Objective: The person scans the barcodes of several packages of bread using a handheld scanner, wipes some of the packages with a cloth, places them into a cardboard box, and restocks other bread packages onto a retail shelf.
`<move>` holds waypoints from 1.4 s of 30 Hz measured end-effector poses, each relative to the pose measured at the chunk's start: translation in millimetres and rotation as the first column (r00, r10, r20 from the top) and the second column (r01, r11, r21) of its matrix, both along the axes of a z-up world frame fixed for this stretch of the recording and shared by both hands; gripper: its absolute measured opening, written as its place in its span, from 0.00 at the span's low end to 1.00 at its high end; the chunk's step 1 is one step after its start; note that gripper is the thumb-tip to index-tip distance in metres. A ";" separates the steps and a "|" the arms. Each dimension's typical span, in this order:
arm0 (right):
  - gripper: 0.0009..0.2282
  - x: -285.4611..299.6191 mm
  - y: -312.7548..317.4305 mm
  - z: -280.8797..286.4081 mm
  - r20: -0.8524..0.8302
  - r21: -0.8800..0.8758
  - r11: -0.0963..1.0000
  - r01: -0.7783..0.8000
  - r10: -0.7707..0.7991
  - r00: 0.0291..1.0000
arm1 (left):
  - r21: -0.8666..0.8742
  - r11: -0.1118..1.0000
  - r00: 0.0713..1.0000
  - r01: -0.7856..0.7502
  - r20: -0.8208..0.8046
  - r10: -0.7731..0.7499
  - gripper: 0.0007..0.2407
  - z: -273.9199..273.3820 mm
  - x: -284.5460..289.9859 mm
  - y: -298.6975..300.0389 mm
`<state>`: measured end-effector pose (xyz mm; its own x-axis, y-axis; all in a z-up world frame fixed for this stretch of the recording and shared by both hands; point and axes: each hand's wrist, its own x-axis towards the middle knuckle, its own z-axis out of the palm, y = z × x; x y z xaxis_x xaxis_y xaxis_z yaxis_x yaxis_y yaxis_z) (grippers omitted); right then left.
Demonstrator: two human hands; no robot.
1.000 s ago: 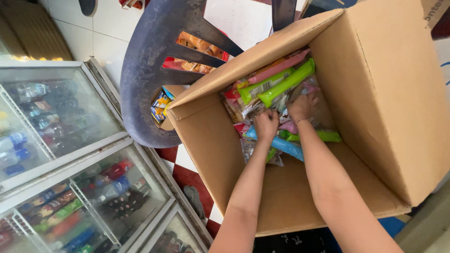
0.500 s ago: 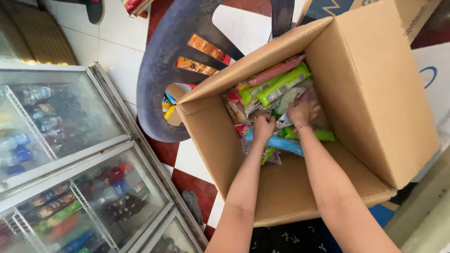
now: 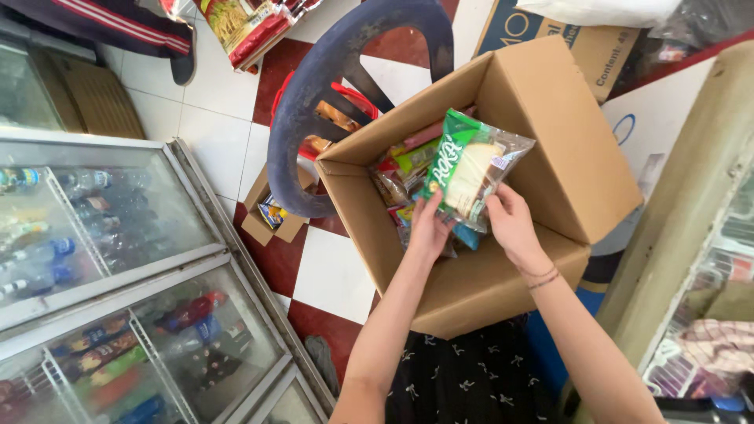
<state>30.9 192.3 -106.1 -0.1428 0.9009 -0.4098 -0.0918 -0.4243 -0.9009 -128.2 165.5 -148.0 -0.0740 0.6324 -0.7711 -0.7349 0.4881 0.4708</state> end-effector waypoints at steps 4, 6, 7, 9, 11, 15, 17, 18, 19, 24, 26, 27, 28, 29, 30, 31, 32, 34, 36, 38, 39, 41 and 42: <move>0.14 11.6 -48.7 53.0 -0.212 -0.048 0.999 0.005 -0.015 0.977 | 0.333 0.909 0.969 -0.249 0.089 0.232 0.15 68.6 5.0 -39.0; 0.16 18.4 -67.1 80.3 -0.293 0.009 0.999 0.045 -0.041 0.955 | 0.429 0.872 0.967 -0.236 0.016 0.254 0.13 88.1 3.6 -58.4; 0.18 22.4 -74.2 92.3 -0.373 0.061 0.995 0.075 -0.047 0.927 | 0.469 0.865 0.965 -0.179 -0.088 0.247 0.12 96.0 1.9 -67.6; 0.17 31.7 -82.3 106.9 -0.421 0.101 0.974 0.205 -0.144 0.895 | 0.514 0.850 0.948 -0.111 -0.201 0.246 0.10 109.3 -4.7 -79.2; 0.17 46.8 -92.2 107.4 -0.475 0.123 0.934 0.334 -0.240 0.846 | 0.542 0.827 0.859 0.151 -0.486 0.162 0.09 121.1 -10.4 -89.0; 0.08 74.7 -124.8 81.4 -0.084 0.370 0.876 0.308 -0.299 0.951 | 0.530 0.756 0.789 0.383 -0.614 0.031 0.09 131.7 -5.9 -110.5; 0.07 83.1 -138.2 74.4 -0.039 0.402 0.852 0.334 -0.348 0.937 | 0.538 0.701 0.772 0.469 -0.635 -0.029 0.11 128.9 -0.6 -118.9; 0.05 89.0 -147.8 73.7 0.053 0.376 0.867 0.328 -0.373 0.926 | 0.539 0.694 0.770 0.478 -0.637 -0.035 0.11 124.4 5.0 -122.4; 0.04 93.9 -156.9 74.0 0.144 0.347 0.880 0.325 -0.393 0.908 | 0.492 0.729 0.757 0.477 -0.651 -0.056 0.12 119.9 11.7 -124.9; 0.06 115.8 -209.8 82.4 0.148 0.405 0.814 0.417 -0.508 0.848 | 0.463 0.727 0.764 0.507 -0.632 -0.131 0.17 146.8 38.4 -135.6; 0.06 126.3 -232.5 79.7 0.166 0.446 0.772 0.452 -0.568 0.806 | 0.386 0.579 0.494 0.718 -0.869 -0.034 0.16 165.8 43.5 -138.2; 0.06 130.9 -242.6 74.9 0.096 0.435 0.746 0.505 -0.596 0.797 | 0.392 0.562 0.501 0.728 -0.864 -0.046 0.16 169.6 50.0 -140.8; 0.06 133.9 -253.1 70.6 0.027 0.419 0.716 0.558 -0.625 0.781 | 0.384 0.568 0.489 0.728 -0.872 -0.037 0.16 170.5 56.1 -143.5; 0.06 140.1 -263.0 67.6 0.035 0.423 0.701 0.574 -0.645 0.763 | 0.376 0.573 0.477 0.728 -0.879 -0.028 0.16 167.9 62.2 -146.6; 0.12 148.8 -273.9 66.2 -0.051 0.321 0.687 0.652 -0.675 0.736 | 0.381 0.552 0.483 0.742 -0.875 -0.045 0.16 162.1 66.8 -151.5; 0.18 156.6 -285.0 68.4 -0.133 0.214 0.667 0.714 -0.704 0.697 | 0.415 0.631 0.585 0.655 -0.807 -0.078 0.16 156.1 70.9 -157.3; 0.18 159.3 -292.1 74.0 -0.128 0.221 0.644 0.732 -0.725 0.677 | 0.429 0.706 0.679 0.563 -0.727 -0.100 0.19 152.0 75.9 -160.6; 0.40 157.4 -300.0 89.4 -0.589 0.322 0.713 0.622 -0.364 0.722 | 0.511 0.738 0.830 0.440 -0.545 -0.118 0.18 150.5 88.8 -167.1; 0.48 146.2 -309.6 104.6 -0.598 0.257 0.711 0.654 -0.415 0.686 | 0.552 0.777 0.933 0.302 -0.337 -0.123 0.18 155.2 103.7 -175.3; 0.57 144.0 -315.1 117.0 -0.610 0.197 0.707 0.680 -0.454 0.649 | 0.467 0.848 0.965 0.251 -0.191 -0.180 0.18 162.7 115.9 -192.4; 0.57 140.8 -321.1 122.1 -0.657 0.278 0.700 0.658 -0.361 0.662 | 0.475 0.839 0.962 0.267 -0.188 -0.200 0.18 165.3 121.6 -199.3; 0.58 141.1 -328.7 123.6 -0.692 0.369 0.669 0.645 -0.265 0.672 | 0.497 0.824 0.962 0.274 -0.137 -0.237 0.17 168.2 131.9 -212.6; 0.53 137.1 -334.6 121.7 -0.691 0.272 0.656 0.704 -0.376 0.617 | 0.504 0.815 0.958 0.286 -0.136 -0.252 0.17 169.2 137.7 -219.2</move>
